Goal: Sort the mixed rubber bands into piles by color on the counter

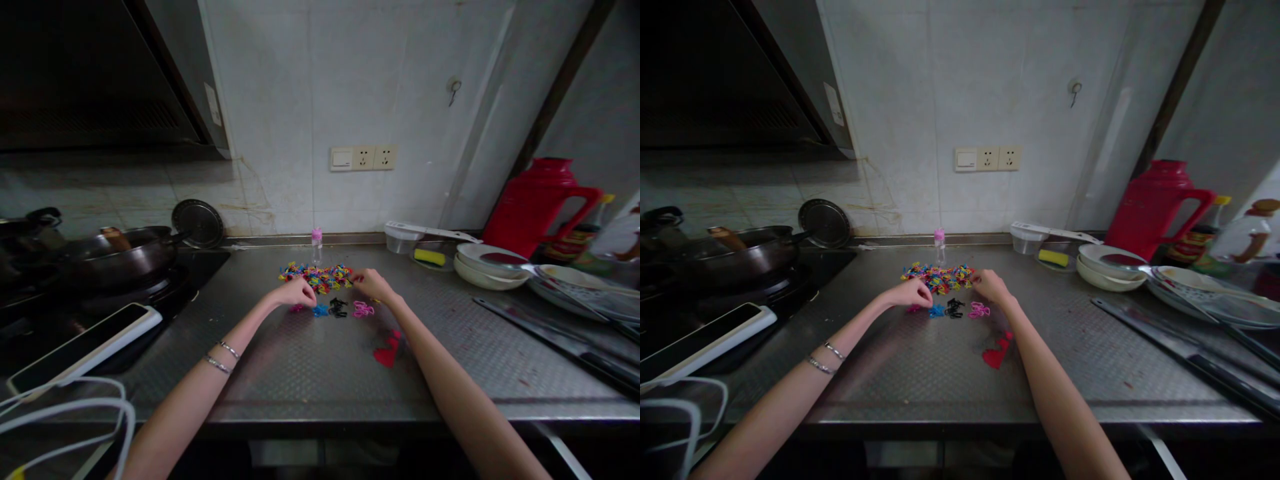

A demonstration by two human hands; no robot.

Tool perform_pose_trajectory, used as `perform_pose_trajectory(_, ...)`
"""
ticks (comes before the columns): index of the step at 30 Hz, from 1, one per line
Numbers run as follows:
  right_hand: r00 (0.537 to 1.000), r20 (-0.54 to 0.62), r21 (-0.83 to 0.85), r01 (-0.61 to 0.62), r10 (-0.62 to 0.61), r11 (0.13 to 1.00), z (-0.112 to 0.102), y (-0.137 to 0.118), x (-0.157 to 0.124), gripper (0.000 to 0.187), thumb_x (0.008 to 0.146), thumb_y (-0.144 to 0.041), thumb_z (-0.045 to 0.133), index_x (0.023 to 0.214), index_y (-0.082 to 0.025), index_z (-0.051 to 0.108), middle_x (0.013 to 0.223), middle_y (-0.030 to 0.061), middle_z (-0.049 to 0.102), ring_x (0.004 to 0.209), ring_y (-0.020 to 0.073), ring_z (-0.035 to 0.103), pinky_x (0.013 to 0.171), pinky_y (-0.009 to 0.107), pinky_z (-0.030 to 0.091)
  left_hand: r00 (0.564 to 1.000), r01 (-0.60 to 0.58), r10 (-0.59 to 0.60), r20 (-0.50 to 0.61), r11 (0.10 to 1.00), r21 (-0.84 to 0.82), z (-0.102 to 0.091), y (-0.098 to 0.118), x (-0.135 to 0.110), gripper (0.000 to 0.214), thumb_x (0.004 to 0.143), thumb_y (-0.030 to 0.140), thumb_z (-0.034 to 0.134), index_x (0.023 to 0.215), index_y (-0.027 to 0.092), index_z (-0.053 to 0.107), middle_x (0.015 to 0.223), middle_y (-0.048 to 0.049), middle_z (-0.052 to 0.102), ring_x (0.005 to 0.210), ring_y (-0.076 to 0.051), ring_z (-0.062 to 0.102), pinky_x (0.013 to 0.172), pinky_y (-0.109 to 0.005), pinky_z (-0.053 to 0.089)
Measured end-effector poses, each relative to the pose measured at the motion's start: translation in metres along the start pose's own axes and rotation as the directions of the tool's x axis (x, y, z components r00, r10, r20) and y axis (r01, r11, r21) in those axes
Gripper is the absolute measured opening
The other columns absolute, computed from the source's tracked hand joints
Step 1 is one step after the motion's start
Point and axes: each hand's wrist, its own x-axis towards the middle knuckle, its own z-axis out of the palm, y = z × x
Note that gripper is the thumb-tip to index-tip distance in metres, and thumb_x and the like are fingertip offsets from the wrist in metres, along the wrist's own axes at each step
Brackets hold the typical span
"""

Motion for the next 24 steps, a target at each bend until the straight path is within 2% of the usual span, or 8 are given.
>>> perform_pose_trajectory(2,0.998,0.031,0.075,0.05,-0.052,0.996,0.003,0.003,0.003,0.026,0.067,-0.017,0.051,0.086,-0.02,0.068,0.085,0.0009,0.067,0.074,0.013,0.059,0.067,0.018,0.042,0.999,0.019,-0.018,0.047,1.0,-0.02,-0.002,0.001,-0.003,0.02,0.059,0.028,0.063,0.068,0.012,0.07,0.059,-0.0022,0.064,0.051,-0.009,0.049,0.052,-0.019,0.035)
perform_pose_trajectory(5,0.994,0.047,0.114,0.089,-0.095,0.989,0.008,0.007,0.007,0.028,0.064,-0.016,0.053,0.088,-0.019,0.068,0.087,0.0007,0.067,0.074,0.0131,0.058,0.07,0.019,0.043,0.998,0.026,-0.023,0.06,0.998,-0.052,-0.006,0.0,-0.006,0.021,0.059,0.03,0.064,0.068,0.012,0.07,0.058,-0.0018,0.063,0.051,-0.009,0.049,0.053,-0.02,0.035)
perform_pose_trajectory(12,0.992,0.081,0.021,0.097,-0.098,0.995,0.01,0.005,0.005,0.03,0.068,-0.016,0.054,0.095,-0.023,0.065,0.094,0.002,0.065,0.082,0.0147,0.058,0.073,0.019,0.041,0.998,-0.051,0.05,-0.048,0.999,-0.009,-0.013,-0.011,-0.002,0.031,0.07,0.038,0.055,0.071,0.01,0.07,0.054,-0.0022,0.059,0.048,-0.008,0.045,0.049,-0.02,0.03)
perform_pose_trajectory(18,0.993,0.065,-0.096,0.102,-0.096,0.99,0.009,-0.003,-0.001,0.028,0.074,-0.019,0.05,0.098,-0.025,0.063,0.099,0.0032,0.064,0.089,0.0161,0.057,0.075,0.02,0.038,0.99,-0.068,0.068,-0.124,0.998,0.006,-0.012,-0.012,-0.001,0.032,0.072,0.038,0.052,0.068,0.01,0.069,0.054,-0.002,0.06,0.05,-0.009,0.047,0.051,-0.02,0.032)
perform_pose_trajectory(24,0.992,0.031,-0.049,0.123,-0.121,0.991,0.007,-0.001,0.0,0.032,0.073,-0.016,0.047,0.098,-0.024,0.064,0.095,0.0034,0.066,0.085,0.0153,0.059,0.071,0.018,0.039,0.982,-0.063,0.063,-0.177,0.998,0.004,-0.012,-0.014,0.0,0.031,0.071,0.037,0.053,0.065,0.011,0.069,0.054,-0.0021,0.059,0.053,-0.01,0.05,0.053,-0.02,0.034)
